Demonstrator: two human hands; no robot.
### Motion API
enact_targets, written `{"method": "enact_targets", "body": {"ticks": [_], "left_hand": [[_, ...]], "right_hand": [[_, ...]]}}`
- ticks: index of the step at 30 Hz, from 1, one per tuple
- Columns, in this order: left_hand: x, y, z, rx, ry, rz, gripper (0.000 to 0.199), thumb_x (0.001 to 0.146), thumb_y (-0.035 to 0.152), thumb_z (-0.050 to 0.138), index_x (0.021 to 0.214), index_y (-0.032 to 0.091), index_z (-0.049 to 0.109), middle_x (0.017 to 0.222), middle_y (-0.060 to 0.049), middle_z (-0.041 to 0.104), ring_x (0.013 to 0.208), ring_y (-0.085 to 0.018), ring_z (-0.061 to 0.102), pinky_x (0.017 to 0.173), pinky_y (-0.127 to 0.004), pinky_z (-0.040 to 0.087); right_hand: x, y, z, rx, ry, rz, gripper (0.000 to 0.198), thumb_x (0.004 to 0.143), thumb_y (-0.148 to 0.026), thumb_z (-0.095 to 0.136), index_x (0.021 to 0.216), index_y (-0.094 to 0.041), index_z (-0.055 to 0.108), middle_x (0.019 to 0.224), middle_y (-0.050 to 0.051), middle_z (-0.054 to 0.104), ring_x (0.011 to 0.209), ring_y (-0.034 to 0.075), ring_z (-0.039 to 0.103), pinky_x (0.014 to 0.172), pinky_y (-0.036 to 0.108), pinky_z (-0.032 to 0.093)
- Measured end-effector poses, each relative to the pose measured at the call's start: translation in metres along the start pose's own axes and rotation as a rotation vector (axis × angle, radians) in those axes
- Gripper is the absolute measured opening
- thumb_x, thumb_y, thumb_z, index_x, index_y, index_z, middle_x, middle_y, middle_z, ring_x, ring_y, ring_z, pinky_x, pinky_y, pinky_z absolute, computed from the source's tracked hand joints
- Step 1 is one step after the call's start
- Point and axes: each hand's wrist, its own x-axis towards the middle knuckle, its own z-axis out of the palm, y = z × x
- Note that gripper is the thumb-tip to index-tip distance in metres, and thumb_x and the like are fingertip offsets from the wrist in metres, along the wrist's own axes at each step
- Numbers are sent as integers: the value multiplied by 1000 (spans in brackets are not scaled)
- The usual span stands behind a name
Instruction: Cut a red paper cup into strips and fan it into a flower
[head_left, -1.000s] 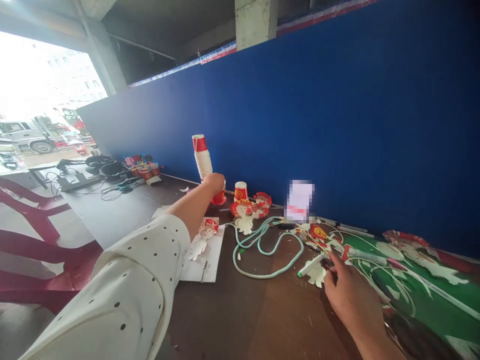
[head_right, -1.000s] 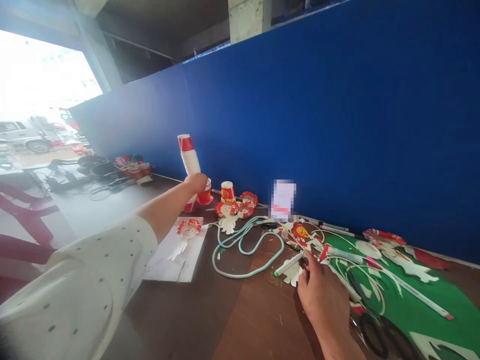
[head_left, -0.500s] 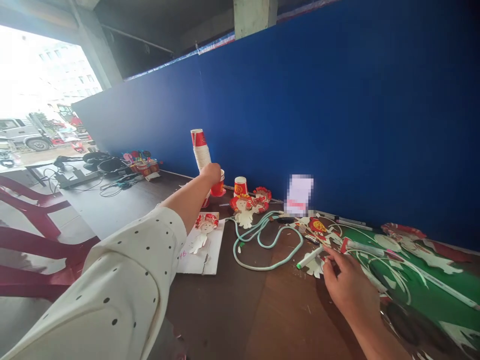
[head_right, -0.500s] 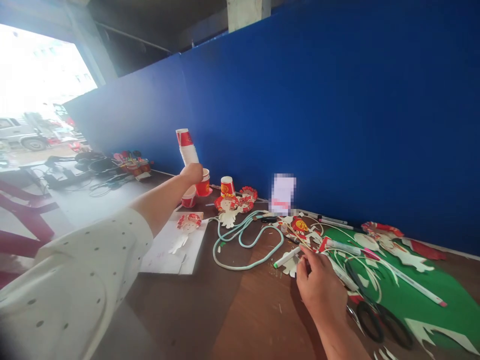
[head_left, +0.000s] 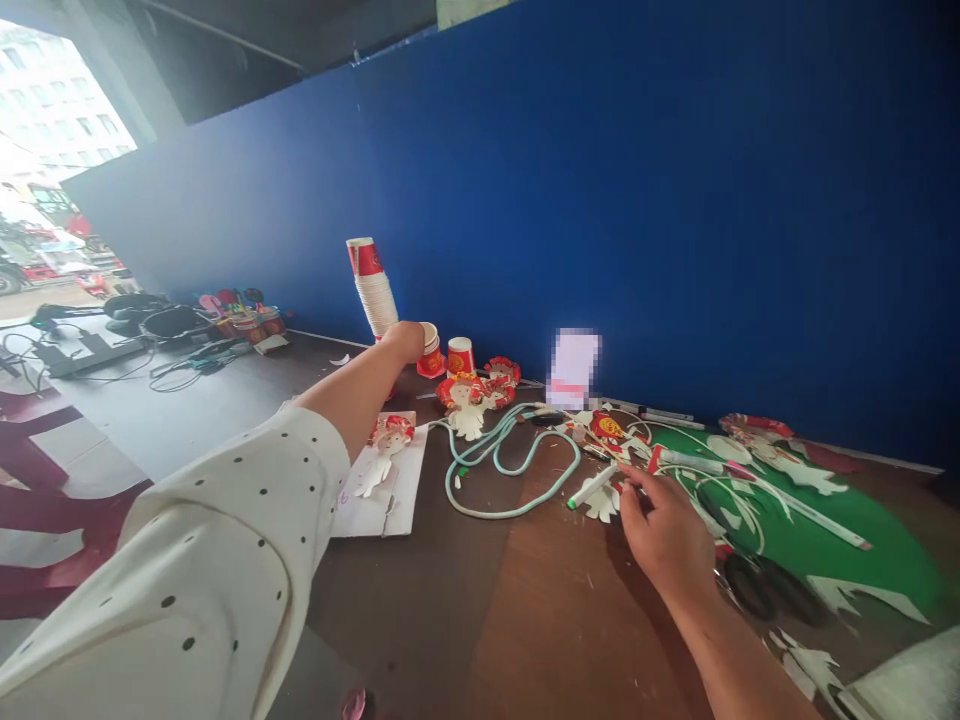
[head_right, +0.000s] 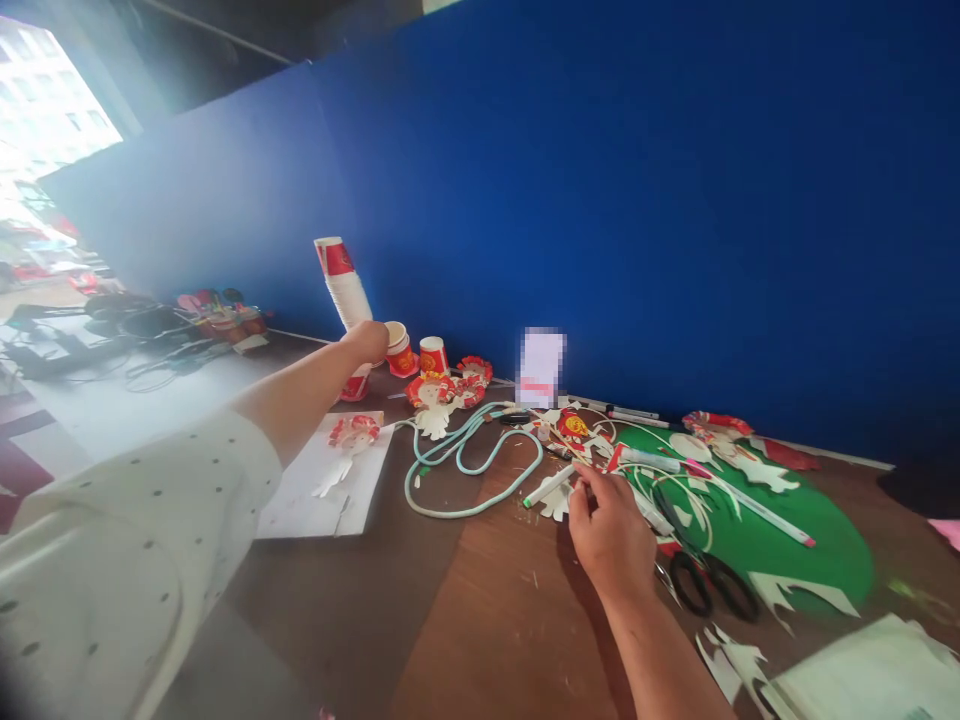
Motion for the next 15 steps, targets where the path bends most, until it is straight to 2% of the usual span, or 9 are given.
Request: {"method": "enact_targets", "body": {"ticks": [9,15], "left_hand": [[5,6,14,120,-76,30,16,70,12,62,83,14,71,93,-15,70,99,-29,63,85,-31,44],[3,9,5,82,-33,-1,23,77,17,58,96,12,69,101,-16,68,100,-27,62,83,-27,44]], "right_hand": [[0,-1,-1,28,-38,44,30,85,-27,46,106,-22,67,100,6,67,90,21,62,74,31,46],[0,-2,-2,24,-46,33,29,87,-26,45,105,-20,67,99,7,67,89,21,62,77,31,47]]}}
